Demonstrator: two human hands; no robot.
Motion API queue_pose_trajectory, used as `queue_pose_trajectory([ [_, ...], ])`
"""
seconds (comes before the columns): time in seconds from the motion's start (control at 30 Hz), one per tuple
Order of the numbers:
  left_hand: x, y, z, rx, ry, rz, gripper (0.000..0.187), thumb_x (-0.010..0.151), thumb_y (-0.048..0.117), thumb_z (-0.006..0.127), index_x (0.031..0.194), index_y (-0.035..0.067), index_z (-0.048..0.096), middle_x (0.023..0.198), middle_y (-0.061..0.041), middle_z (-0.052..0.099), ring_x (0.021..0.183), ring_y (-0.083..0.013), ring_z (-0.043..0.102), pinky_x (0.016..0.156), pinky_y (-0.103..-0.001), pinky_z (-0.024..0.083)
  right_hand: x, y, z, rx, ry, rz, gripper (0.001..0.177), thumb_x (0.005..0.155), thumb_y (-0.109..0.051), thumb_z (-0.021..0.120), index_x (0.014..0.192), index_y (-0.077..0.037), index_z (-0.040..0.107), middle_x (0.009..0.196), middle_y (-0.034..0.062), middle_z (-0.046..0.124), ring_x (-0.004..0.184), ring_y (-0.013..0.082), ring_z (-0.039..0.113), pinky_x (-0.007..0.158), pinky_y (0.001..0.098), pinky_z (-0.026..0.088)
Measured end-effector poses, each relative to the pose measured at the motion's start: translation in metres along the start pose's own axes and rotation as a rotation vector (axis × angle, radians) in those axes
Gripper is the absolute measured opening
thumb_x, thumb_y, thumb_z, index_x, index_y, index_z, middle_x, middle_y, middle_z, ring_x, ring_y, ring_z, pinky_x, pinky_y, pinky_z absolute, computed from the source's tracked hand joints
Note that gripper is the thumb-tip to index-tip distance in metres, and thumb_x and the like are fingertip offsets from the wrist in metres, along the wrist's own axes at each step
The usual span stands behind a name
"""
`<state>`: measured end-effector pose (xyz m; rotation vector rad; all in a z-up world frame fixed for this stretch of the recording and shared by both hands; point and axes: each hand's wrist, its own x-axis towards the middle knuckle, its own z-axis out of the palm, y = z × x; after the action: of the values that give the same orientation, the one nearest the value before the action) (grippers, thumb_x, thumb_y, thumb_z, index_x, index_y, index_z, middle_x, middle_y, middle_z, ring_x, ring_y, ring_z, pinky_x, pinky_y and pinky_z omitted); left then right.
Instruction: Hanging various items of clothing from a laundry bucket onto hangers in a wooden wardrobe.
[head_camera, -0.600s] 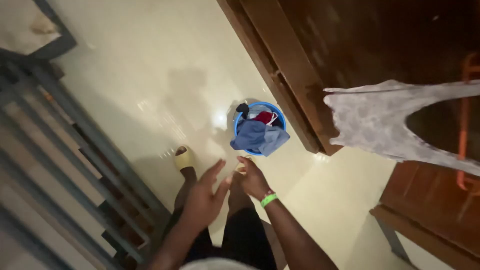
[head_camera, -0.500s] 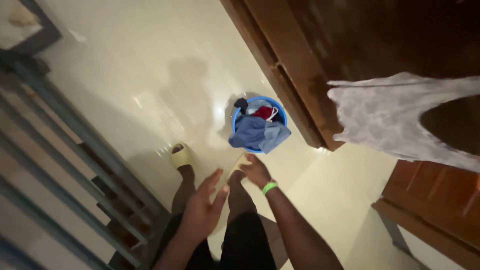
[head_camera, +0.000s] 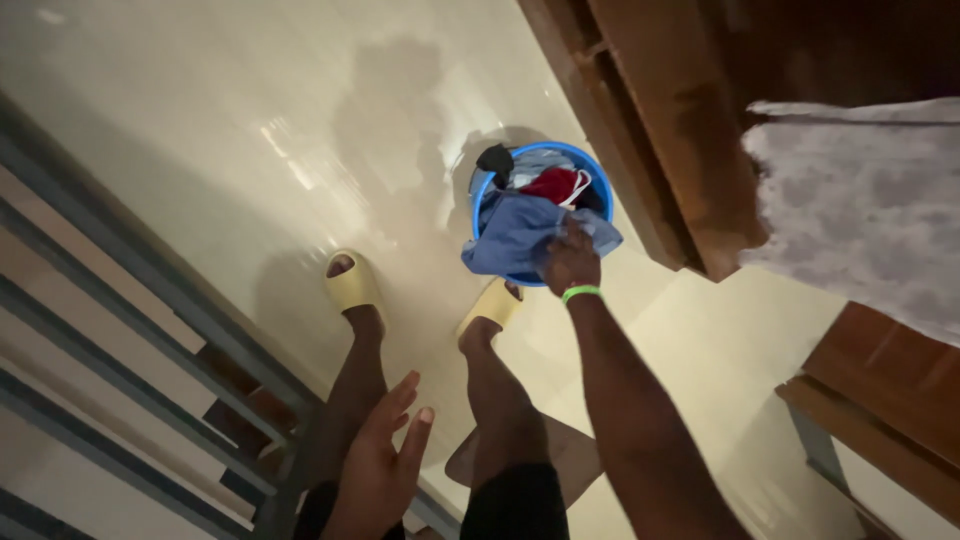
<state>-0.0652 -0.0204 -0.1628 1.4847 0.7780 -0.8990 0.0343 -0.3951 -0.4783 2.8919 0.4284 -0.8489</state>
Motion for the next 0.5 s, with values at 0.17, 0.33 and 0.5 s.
queue_pose_trajectory([
  [0.17,-0.005,-0.011,-0.001,-0.005,0.016,0.021,0.057,0.097,0.035,0.059,0.145,0.006,0.052,0.144,-0.017,0.061,0.134,-0.0265,0.059,0.105,-0.04,0.048,0.01,0.018,0.038,0.098,0.076,-0.038,0.025,0.08,-0.024,0.063,0.099,-0.014,0.077,0.123,0.0133,0.069,0.118,0.0345,0.059,0.095,0.0502,0.047],
  [0.33,-0.021,0.002,0.003,0.008,-0.015,0.038,0.055,0.095,0.037,0.061,0.142,0.007,0.057,0.142,-0.016,0.064,0.13,-0.0269,0.062,0.103,-0.041,0.051,-0.038,-0.006,-0.011,0.546,-0.028,0.008,0.012,0.089,-0.018,0.062,0.088,-0.01,0.071,0.094,0.0169,0.071,0.091,0.0399,0.068,0.082,0.0477,0.054],
  [0.5,-0.068,0.057,-0.005,0.204,0.036,0.47,0.057,0.096,0.04,0.065,0.139,0.004,0.057,0.137,-0.022,0.063,0.127,-0.0362,0.062,0.102,-0.041,0.05,-0.131,-0.075,-0.175,1.583,-0.025,0.131,0.014,0.093,0.002,0.064,0.102,-0.007,0.06,0.102,0.0001,0.062,0.095,0.0094,0.061,0.085,0.0253,0.052],
])
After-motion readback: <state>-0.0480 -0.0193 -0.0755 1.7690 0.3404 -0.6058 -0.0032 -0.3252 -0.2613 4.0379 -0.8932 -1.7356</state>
